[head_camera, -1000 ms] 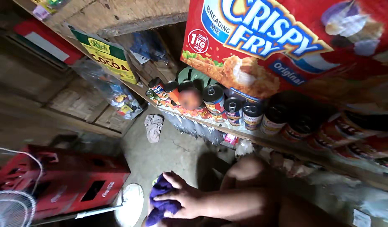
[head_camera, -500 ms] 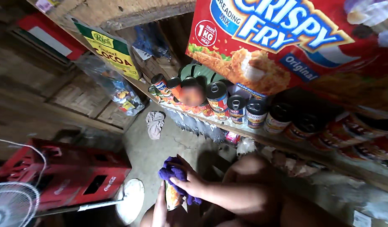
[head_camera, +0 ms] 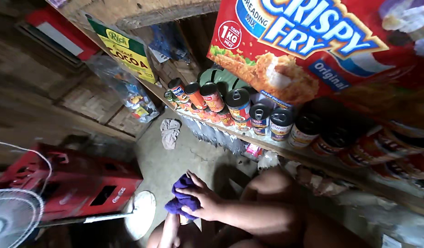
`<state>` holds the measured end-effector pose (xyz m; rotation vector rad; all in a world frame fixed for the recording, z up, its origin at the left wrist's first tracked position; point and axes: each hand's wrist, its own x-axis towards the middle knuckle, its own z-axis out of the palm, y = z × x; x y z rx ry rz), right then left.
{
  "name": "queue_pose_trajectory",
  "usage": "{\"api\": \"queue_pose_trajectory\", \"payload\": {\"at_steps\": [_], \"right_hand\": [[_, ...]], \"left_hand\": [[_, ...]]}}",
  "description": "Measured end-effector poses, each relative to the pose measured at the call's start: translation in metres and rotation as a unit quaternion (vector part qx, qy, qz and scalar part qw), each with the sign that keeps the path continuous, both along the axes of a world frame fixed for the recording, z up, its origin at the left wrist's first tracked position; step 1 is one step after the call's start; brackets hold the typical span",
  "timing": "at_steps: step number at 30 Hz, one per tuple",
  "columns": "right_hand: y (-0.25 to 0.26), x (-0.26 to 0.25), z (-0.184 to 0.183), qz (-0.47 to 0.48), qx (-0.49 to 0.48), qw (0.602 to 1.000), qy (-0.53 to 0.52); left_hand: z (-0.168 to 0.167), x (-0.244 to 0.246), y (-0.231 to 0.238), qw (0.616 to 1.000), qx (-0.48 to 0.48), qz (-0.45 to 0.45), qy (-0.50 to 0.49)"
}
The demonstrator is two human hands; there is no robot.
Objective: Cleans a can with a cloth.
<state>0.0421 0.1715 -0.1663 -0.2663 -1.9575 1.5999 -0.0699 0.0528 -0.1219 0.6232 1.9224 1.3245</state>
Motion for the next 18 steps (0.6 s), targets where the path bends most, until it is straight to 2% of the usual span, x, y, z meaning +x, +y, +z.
{"api": "queue_pose_trajectory", "payload": {"at_steps": [3,6,8,10,13,15,18], "right_hand": [[0.004,-0.004,0.000,-0.046,-0.069,0.996,0.033],[0.010,-0.004,0.002,-0.052,-0.161,0.986,0.003],[0.013,-0.004,0.003,-0.043,-0.185,0.982,-0.018],[0.010,-0.004,0.001,-0.026,-0.169,0.985,-0.020],[-0.002,0.000,0.004,0.034,-0.080,0.996,-0.018],[-0.011,0.002,0.004,0.071,-0.015,0.997,-0.020],[-0.011,0.002,-0.001,0.075,0.025,0.996,-0.032]], "left_hand": [[0.003,-0.003,0.004,0.997,-0.008,-0.068,0.027],[-0.003,0.002,0.008,0.999,0.025,-0.038,-0.020],[-0.004,0.001,0.007,0.996,0.058,-0.032,-0.062],[0.002,0.004,0.009,0.992,0.087,0.006,-0.094],[0.004,-0.002,0.014,0.979,0.141,0.056,-0.139],[0.001,-0.009,0.014,0.968,0.176,0.038,-0.177],[-0.004,-0.009,0.006,0.979,0.156,-0.004,-0.135]]}}
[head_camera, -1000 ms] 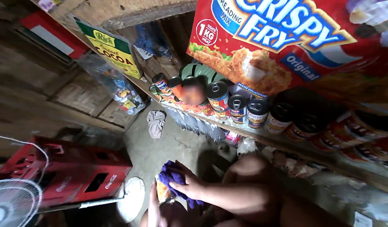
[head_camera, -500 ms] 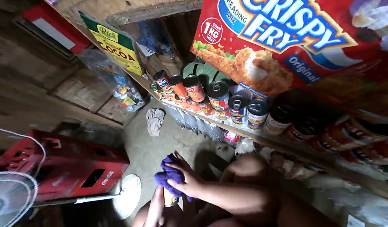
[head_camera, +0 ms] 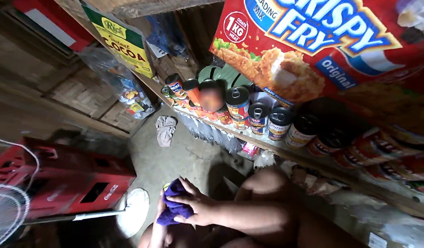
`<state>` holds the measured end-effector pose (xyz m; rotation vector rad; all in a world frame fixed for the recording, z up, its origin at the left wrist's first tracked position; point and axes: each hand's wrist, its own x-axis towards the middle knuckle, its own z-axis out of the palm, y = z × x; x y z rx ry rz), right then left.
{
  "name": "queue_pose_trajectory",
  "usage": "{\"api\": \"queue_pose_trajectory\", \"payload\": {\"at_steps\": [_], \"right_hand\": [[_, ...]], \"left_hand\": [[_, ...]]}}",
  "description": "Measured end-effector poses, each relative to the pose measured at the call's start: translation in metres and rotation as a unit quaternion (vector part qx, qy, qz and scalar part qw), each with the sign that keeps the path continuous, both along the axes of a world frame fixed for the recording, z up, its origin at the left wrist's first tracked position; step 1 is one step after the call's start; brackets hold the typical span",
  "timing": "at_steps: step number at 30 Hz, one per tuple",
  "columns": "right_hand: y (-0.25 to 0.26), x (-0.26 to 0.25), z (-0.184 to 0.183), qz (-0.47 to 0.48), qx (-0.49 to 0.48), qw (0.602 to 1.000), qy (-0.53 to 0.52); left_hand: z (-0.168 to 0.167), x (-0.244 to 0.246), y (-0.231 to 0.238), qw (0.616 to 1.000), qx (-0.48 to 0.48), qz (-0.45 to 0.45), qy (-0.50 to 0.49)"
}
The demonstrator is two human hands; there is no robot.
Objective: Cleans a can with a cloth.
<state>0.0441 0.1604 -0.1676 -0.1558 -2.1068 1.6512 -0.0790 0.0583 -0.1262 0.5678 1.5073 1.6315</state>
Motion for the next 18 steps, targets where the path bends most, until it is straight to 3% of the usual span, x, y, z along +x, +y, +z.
{"api": "queue_pose_trajectory", "payload": {"at_steps": [2,4,6,11,18], "right_hand": [[0.005,0.000,0.004,-0.027,-0.007,0.999,-0.016],[0.008,-0.003,0.000,-0.076,-0.032,0.997,0.000],[0.014,-0.006,-0.002,-0.118,-0.077,0.990,0.030],[0.024,-0.004,0.006,-0.133,-0.174,0.976,0.007],[0.015,-0.003,0.007,-0.049,-0.085,0.995,-0.027]], "left_hand": [[-0.004,0.001,-0.007,0.995,-0.050,-0.006,0.082],[-0.026,-0.005,-0.011,0.991,-0.080,0.009,0.110],[-0.025,-0.003,-0.009,0.983,-0.113,-0.027,0.140],[-0.013,0.006,0.002,0.986,-0.125,-0.043,0.105],[0.000,0.009,0.008,0.993,-0.068,0.098,0.018]]}}
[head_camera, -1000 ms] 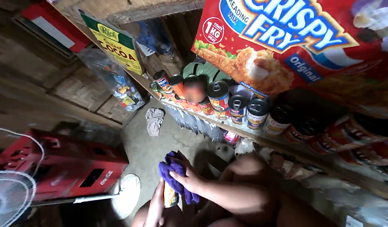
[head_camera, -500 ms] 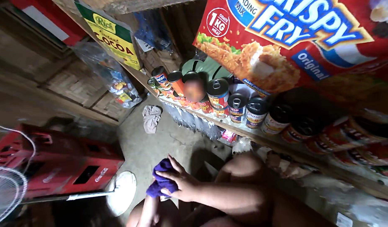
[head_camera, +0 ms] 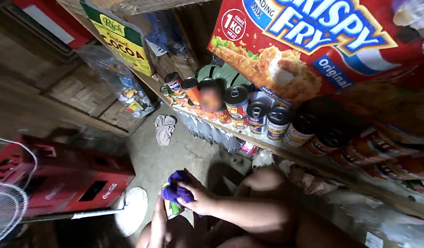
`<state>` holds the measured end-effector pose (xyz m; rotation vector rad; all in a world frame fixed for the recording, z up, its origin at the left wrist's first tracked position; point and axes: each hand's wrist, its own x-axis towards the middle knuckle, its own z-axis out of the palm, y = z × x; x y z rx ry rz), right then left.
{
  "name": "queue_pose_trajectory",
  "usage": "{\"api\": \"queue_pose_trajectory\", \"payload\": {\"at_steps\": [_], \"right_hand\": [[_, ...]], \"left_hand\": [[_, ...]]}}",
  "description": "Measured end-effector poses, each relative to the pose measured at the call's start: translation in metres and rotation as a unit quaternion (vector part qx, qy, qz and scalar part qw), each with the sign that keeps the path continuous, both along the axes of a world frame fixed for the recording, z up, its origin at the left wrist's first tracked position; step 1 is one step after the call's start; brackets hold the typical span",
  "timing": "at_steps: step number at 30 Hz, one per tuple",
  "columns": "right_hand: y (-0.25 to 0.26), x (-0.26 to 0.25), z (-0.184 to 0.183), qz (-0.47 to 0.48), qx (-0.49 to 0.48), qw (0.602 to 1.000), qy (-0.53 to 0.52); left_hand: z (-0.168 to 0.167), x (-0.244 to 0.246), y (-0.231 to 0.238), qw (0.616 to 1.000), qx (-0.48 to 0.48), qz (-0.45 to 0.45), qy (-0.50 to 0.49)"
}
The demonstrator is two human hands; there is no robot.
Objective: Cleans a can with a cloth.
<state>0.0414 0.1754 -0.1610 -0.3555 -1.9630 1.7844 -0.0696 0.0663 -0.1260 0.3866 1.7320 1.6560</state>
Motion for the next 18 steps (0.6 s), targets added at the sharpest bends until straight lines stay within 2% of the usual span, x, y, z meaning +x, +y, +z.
{"api": "queue_pose_trajectory", "payload": {"at_steps": [4,7,10,11,14,18], "right_hand": [[-0.005,0.004,0.000,0.049,0.073,0.996,0.018],[-0.006,0.004,-0.002,0.049,0.078,0.996,0.021],[-0.001,0.001,-0.005,0.007,0.039,0.999,0.026],[0.002,0.000,-0.005,-0.016,0.024,0.999,0.029],[0.014,0.000,0.003,-0.074,-0.030,0.997,0.012],[0.012,-0.001,0.001,-0.074,-0.002,0.997,0.020]], "left_hand": [[0.001,-0.002,0.000,1.000,0.021,-0.011,-0.003],[0.008,0.010,-0.001,0.999,-0.010,-0.017,0.032],[-0.025,-0.013,-0.016,0.994,0.025,-0.096,0.050],[-0.031,-0.018,-0.018,0.991,0.007,-0.124,0.049],[-0.008,-0.004,-0.003,0.985,-0.098,-0.139,0.025],[-0.007,-0.002,-0.003,0.990,-0.106,-0.094,0.017]]}}
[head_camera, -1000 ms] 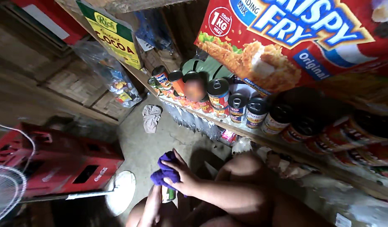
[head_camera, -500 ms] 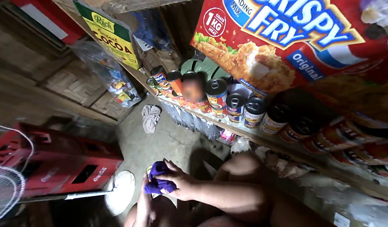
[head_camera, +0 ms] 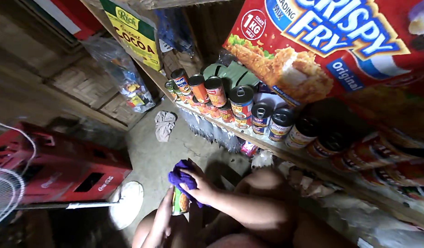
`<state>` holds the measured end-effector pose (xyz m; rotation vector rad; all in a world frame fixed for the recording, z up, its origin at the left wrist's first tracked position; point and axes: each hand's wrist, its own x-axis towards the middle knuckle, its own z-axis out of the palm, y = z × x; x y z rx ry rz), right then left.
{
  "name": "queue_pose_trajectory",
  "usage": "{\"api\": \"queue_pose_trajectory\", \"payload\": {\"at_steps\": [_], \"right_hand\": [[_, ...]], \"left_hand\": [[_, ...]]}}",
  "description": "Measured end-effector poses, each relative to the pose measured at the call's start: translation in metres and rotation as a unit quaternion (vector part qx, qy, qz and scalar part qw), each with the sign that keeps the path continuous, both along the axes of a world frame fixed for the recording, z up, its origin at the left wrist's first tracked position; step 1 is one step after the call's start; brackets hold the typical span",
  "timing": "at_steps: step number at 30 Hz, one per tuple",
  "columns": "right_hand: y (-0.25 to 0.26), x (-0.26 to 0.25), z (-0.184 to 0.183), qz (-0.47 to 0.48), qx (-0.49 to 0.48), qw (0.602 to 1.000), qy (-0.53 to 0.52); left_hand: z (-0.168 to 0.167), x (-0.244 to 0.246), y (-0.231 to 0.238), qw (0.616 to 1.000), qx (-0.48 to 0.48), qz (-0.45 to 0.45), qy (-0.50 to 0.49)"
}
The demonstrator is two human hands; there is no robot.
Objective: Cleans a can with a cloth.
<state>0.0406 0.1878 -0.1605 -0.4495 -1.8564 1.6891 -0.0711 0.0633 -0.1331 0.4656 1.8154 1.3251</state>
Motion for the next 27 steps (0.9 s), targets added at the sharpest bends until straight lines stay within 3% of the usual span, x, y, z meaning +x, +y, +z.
{"api": "queue_pose_trajectory", "payload": {"at_steps": [3,8,14,18,23,27], "right_hand": [[-0.011,0.003,-0.002,0.056,0.048,0.997,-0.003],[-0.019,0.007,-0.003,0.135,0.141,0.981,0.000],[-0.006,-0.001,-0.003,0.049,0.041,0.998,0.004],[-0.005,-0.001,-0.001,0.029,0.003,0.999,-0.018],[-0.021,0.000,-0.007,0.078,0.049,0.995,0.032],[-0.024,0.001,-0.009,0.108,0.080,0.991,0.024]], "left_hand": [[0.000,0.002,0.001,0.996,0.035,0.083,0.014],[0.000,-0.006,-0.001,0.988,0.138,0.053,-0.033],[0.004,0.001,-0.003,0.998,0.027,0.038,-0.033],[0.000,-0.003,-0.004,0.997,0.041,0.026,-0.059],[0.013,0.001,-0.001,0.992,0.088,0.077,-0.045],[0.007,-0.003,-0.005,0.993,0.101,0.063,-0.016]]}}
